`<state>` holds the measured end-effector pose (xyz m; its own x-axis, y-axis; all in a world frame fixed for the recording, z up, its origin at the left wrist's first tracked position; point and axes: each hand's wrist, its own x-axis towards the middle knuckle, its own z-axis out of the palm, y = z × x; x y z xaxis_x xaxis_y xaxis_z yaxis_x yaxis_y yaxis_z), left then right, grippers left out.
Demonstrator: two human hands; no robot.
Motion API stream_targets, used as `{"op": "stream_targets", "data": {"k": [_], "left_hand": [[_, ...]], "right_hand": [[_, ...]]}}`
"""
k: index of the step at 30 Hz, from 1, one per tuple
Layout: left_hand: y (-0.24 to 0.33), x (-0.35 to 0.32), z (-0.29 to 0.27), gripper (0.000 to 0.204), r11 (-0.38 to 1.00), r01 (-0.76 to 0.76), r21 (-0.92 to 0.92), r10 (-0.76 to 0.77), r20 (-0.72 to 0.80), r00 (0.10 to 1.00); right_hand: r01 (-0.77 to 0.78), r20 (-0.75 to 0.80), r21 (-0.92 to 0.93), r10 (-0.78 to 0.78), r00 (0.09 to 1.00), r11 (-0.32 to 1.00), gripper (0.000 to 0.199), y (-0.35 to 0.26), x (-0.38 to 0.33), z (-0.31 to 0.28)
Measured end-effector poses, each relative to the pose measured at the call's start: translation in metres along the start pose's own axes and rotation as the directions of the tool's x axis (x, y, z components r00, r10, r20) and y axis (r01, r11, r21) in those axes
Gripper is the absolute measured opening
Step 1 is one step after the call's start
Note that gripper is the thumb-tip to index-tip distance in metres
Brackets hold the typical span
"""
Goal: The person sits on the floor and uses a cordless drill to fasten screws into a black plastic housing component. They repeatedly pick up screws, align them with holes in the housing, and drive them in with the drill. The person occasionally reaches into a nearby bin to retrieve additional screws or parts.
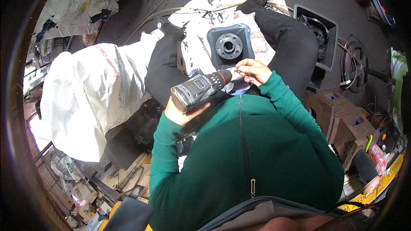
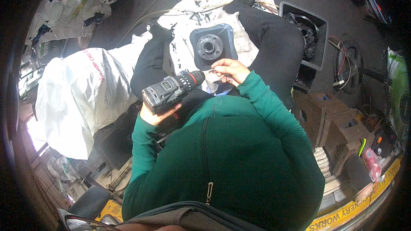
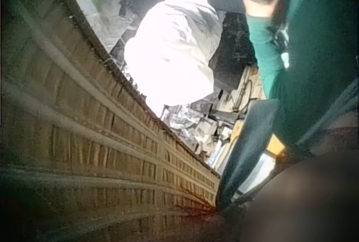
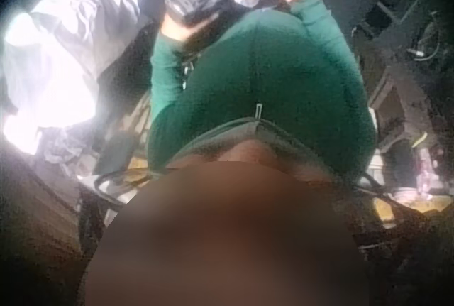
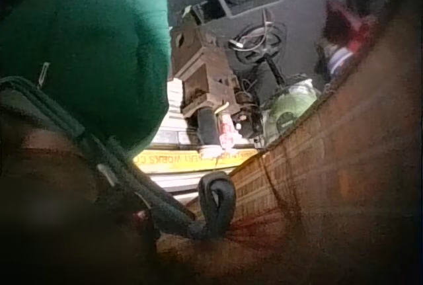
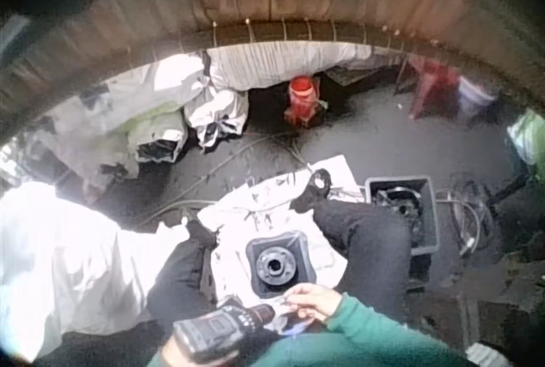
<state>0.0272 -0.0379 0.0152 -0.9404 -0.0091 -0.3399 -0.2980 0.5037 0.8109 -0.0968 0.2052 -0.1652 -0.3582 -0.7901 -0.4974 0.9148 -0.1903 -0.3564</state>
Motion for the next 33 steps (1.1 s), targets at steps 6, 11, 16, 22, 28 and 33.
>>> {"op": "stream_targets", "data": {"k": [6, 11, 16, 22, 28, 33], "left_hand": [[0.002, 0.004, -0.014, 0.059, 0.999, -0.037, 0.033, 0.033, 0.107, 0.994], [-0.001, 0.019, -0.017, 0.057, 0.975, -0.098, 0.201, 0.083, 0.081, 0.993], [-0.006, 0.044, -0.017, 0.049, 0.960, -0.022, 0.280, 0.022, 0.004, 1.000], [0.004, 0.071, -0.014, 0.048, 0.899, 0.100, 0.427, -0.127, 0.034, 0.991], [0.014, 0.100, -0.002, 0.059, 0.810, 0.161, 0.563, -0.259, 0.098, 0.961], [0.030, 0.120, 0.006, 0.069, 0.704, 0.087, 0.704, -0.283, 0.166, 0.945]], "right_hand": [[-0.151, 0.101, -0.208, 0.175, 0.979, 0.966, 0.026, -0.010, 0.005, -0.002], [-0.163, -0.107, 0.104, 0.174, 0.979, 0.981, 0.038, 0.010, 0.012, -0.009], [0.102, -0.452, -0.077, -0.126, 0.883, 0.992, 0.031, 0.013, 0.027, -0.036], [0.245, -0.502, -0.285, -0.362, 0.785, 0.927, 0.033, 0.011, 0.064, -0.056], [0.151, -0.474, -0.560, -0.465, 0.748, 0.814, 0.041, 0.029, 0.088, -0.068], [0.118, -0.471, -0.593, -0.463, 0.751, 0.796, 0.036, 0.030, 0.089, -0.070]]}}
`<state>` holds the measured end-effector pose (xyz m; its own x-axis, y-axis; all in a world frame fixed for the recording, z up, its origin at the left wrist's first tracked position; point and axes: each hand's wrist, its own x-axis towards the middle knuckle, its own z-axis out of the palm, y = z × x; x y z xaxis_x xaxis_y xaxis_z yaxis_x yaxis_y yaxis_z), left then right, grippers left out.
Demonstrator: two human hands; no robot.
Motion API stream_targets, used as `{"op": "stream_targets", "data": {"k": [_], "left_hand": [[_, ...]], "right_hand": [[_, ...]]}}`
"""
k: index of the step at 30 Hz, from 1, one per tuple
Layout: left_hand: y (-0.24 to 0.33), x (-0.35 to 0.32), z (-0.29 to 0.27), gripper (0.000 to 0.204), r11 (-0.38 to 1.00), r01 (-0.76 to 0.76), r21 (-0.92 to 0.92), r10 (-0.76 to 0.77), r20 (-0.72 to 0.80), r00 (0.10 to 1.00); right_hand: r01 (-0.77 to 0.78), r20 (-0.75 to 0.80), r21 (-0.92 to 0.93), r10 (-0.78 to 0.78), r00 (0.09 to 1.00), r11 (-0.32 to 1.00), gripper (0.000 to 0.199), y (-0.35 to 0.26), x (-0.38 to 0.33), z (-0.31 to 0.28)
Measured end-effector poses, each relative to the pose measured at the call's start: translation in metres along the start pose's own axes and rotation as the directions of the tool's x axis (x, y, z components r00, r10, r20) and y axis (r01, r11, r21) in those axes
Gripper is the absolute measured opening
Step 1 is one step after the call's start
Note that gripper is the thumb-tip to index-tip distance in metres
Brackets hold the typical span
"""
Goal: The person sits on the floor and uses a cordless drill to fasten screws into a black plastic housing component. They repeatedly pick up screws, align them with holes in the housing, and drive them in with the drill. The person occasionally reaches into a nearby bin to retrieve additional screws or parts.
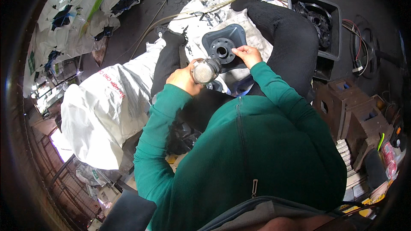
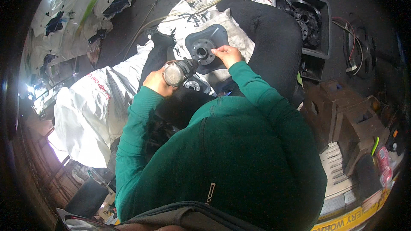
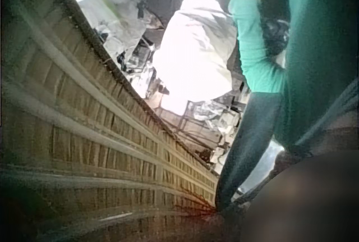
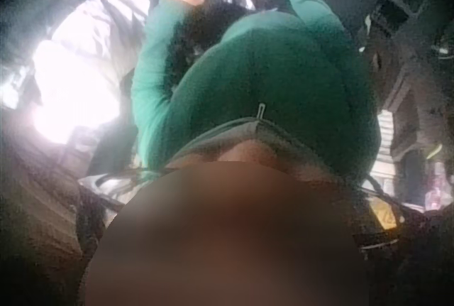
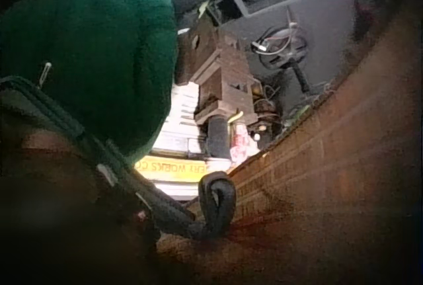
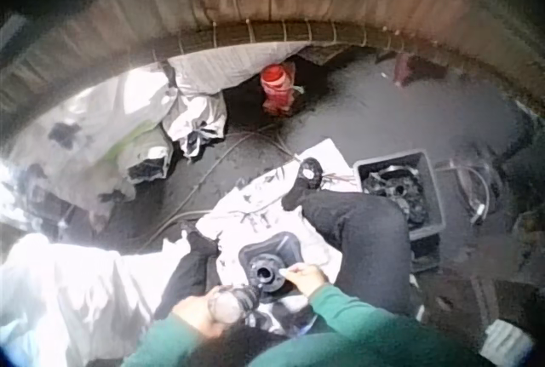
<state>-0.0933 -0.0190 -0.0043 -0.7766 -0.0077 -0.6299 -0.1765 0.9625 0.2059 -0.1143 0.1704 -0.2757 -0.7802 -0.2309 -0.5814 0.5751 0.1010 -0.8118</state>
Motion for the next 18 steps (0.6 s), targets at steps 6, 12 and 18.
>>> {"op": "stream_targets", "data": {"k": [6, 12, 18], "left_hand": [[-0.003, 0.009, 0.004, 0.065, 0.998, 0.069, -0.004, -0.069, 0.046, 0.997], [-0.025, 0.007, 0.026, 0.066, 0.989, -0.011, -0.148, -0.001, -0.082, 0.997], [-0.031, 0.007, 0.037, 0.065, 0.991, -0.027, -0.128, 0.013, -0.106, 0.994]], "right_hand": [[-0.061, 0.033, 0.017, 0.060, 0.998, 0.998, 0.038, -0.014, -0.007, -0.002], [-0.072, 0.066, -0.016, 0.073, 0.995, 0.997, 0.040, -0.024, -0.008, -0.003], [-0.001, 0.066, -0.084, 0.007, 0.998, 0.996, 0.031, -0.023, -0.011, -0.005]]}}
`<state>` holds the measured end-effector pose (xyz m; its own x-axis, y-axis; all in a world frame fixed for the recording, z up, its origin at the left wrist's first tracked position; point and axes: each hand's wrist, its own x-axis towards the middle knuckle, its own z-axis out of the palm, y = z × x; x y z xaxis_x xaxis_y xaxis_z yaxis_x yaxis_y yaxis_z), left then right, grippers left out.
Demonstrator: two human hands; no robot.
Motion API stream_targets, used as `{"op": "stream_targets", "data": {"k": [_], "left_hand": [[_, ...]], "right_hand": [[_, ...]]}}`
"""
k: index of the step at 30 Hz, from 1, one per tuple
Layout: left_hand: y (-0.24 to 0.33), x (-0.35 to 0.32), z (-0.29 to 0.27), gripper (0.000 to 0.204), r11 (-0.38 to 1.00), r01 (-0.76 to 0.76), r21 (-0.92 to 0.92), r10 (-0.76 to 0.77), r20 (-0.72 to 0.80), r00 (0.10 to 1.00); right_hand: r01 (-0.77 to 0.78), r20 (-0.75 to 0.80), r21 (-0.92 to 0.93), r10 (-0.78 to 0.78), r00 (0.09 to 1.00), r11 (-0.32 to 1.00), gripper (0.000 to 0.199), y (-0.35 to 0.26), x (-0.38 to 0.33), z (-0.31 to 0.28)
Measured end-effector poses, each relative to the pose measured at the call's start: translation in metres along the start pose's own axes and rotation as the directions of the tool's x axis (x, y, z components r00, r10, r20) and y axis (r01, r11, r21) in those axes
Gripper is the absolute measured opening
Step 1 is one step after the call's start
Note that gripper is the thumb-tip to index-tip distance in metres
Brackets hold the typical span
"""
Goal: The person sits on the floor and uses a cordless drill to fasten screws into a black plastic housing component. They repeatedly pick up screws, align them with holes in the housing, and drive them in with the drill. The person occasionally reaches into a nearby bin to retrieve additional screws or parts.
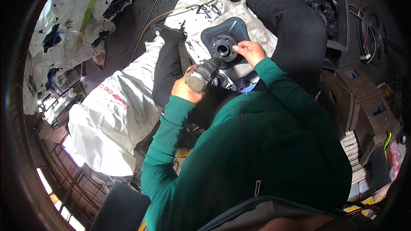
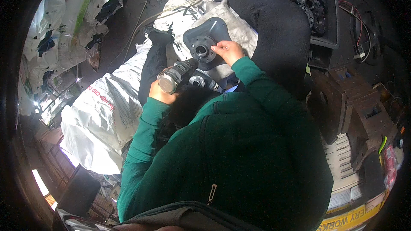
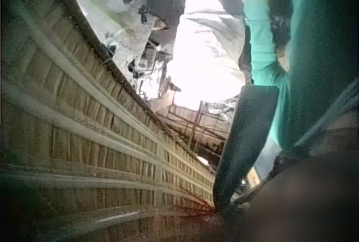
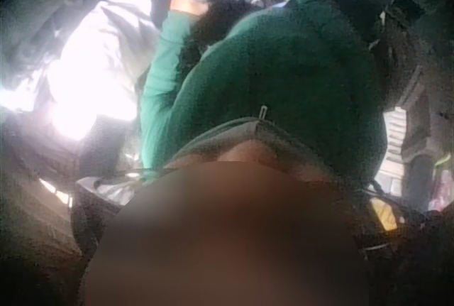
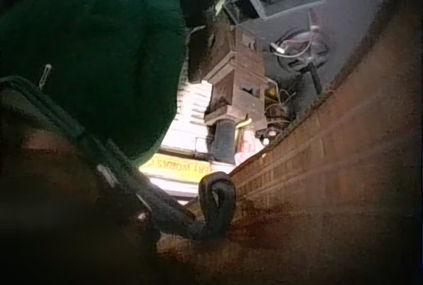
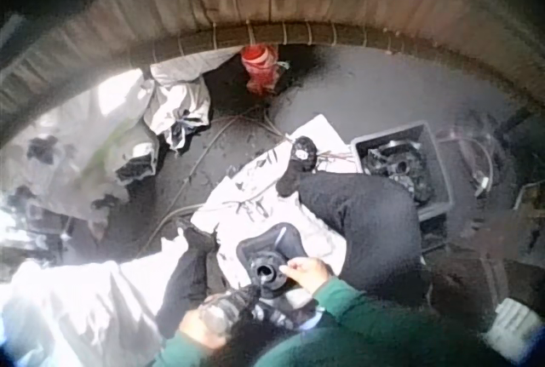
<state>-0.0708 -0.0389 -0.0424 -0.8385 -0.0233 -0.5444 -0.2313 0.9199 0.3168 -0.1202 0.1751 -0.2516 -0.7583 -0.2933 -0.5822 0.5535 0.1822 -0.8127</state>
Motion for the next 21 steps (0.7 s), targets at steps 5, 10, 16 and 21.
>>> {"op": "stream_targets", "data": {"k": [5, 10, 16, 21], "left_hand": [[0.003, -0.007, 0.000, 0.051, 0.983, 0.110, -0.144, -0.113, -0.015, 0.993], [0.007, -0.026, 0.016, 0.051, 0.939, 0.142, -0.314, -0.188, -0.119, 0.975], [0.009, -0.028, 0.017, 0.079, 0.997, -0.012, -0.082, 0.012, 0.000, 1.000], [0.003, -0.028, -0.009, 0.054, 0.953, -0.047, -0.298, -0.017, -0.206, 0.978]], "right_hand": [[0.048, -0.026, -0.137, -0.052, 0.998, 0.989, 0.042, -0.002, 0.001, 0.001], [0.143, -0.088, -0.283, -0.174, 0.981, 0.948, 0.043, -0.004, 0.000, 0.000], [0.289, -0.086, -0.465, -0.368, 0.926, 0.837, 0.041, -0.005, -0.006, 0.005], [0.234, -0.070, -0.533, -0.319, 0.945, 0.813, 0.041, -0.001, 0.002, 0.002]]}}
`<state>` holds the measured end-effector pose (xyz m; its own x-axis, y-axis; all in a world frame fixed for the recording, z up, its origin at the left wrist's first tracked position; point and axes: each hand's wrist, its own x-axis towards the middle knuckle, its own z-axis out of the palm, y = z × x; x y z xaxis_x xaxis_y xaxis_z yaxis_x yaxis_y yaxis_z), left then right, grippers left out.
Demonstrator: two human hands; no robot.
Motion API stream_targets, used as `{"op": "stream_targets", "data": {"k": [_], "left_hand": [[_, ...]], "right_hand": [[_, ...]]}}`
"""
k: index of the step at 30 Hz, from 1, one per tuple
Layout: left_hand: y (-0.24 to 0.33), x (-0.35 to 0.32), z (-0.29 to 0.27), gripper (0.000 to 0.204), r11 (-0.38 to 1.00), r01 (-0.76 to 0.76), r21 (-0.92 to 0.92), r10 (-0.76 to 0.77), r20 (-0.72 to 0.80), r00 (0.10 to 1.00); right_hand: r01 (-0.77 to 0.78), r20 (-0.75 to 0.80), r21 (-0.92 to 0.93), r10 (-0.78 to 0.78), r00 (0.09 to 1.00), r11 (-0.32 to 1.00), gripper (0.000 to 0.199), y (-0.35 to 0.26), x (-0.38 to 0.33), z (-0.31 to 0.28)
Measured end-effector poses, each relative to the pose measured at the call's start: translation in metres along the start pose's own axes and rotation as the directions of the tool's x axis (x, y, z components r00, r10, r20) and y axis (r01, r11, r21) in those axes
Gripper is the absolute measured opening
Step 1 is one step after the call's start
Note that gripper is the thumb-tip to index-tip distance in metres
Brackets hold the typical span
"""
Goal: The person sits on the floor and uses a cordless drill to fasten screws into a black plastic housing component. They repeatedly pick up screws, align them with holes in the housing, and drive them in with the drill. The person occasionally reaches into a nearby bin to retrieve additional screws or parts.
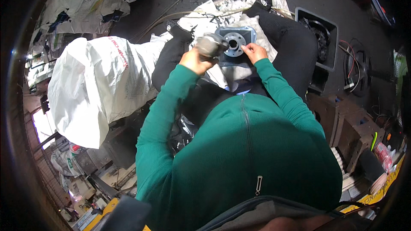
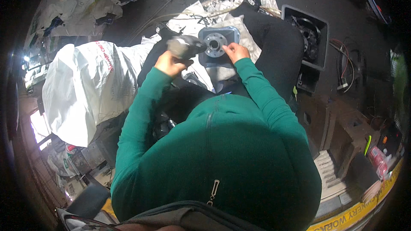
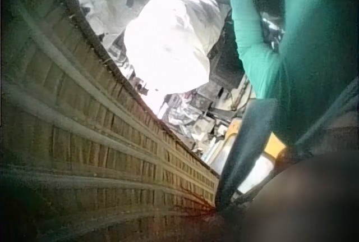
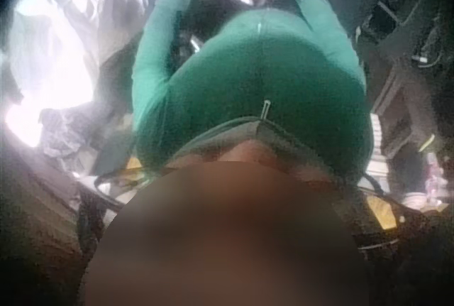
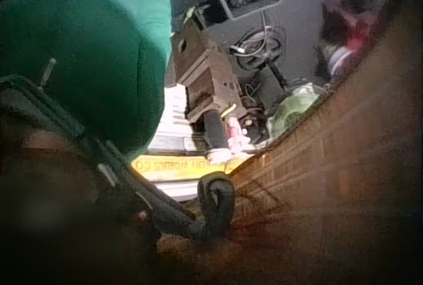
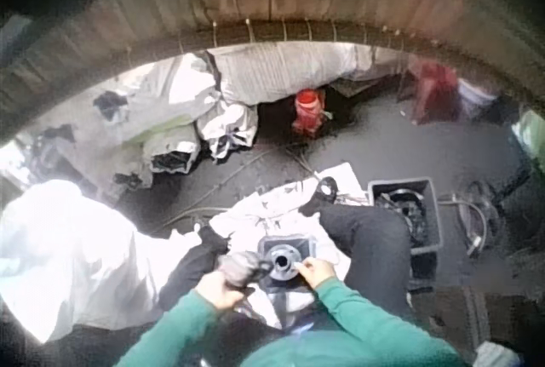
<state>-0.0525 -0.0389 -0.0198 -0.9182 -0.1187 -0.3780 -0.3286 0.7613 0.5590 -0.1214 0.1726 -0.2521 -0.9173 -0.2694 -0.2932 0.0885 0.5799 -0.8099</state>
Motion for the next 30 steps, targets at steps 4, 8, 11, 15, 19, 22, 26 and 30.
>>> {"op": "stream_targets", "data": {"k": [4, 8, 11, 15, 19, 22, 26, 30], "left_hand": [[-0.005, -0.032, -0.016, 0.049, 0.854, -0.083, -0.514, 0.040, -0.095, 0.995], [-0.003, -0.068, -0.004, 0.069, 0.949, -0.191, -0.252, 0.166, -0.121, 0.979], [0.002, -0.073, 0.011, 0.066, 0.922, -0.372, -0.105, 0.356, -0.142, 0.924], [0.008, -0.075, 0.023, 0.060, 0.911, -0.402, -0.092, 0.387, -0.148, 0.910], [0.008, -0.072, 0.022, 0.058, 0.911, -0.411, -0.034, 0.402, -0.149, 0.903], [0.006, -0.070, 0.020, 0.068, 0.935, -0.340, -0.098, 0.335, -0.060, 0.940], [0.007, -0.066, 0.023, 0.056, 0.946, -0.297, -0.133, 0.292, -0.055, 0.955], [0.012, -0.062, 0.023, 0.054, 0.945, -0.307, -0.115, 0.300, -0.069, 0.951]], "right_hand": [[-0.115, 0.031, 0.312, 0.111, 0.993, 0.943, 0.038, 0.007, 0.002, -0.002], [-0.579, 0.576, 0.800, 0.067, 0.815, 0.157, 0.030, 0.008, -0.018, -0.045], [-0.589, 0.586, 0.804, -0.062, 0.808, -0.079, 0.028, -0.019, -0.040, -0.055], [-0.587, 0.603, 0.724, -0.080, 0.794, -0.362, 0.019, -0.058, -0.055, -0.052], [-0.624, 0.631, 0.666, -0.138, 0.763, -0.409, 0.029, -0.071, -0.055, -0.054], [-0.637, 0.647, 0.659, -0.131, 0.751, -0.401, 0.030, -0.078, -0.057, -0.055], [-0.615, 0.661, 0.712, 0.028, 0.750, -0.341, 0.030, -0.090, -0.059, -0.055], [-0.603, 0.664, 0.704, 0.047, 0.746, -0.374, 0.031, -0.095, -0.060, -0.060]]}}
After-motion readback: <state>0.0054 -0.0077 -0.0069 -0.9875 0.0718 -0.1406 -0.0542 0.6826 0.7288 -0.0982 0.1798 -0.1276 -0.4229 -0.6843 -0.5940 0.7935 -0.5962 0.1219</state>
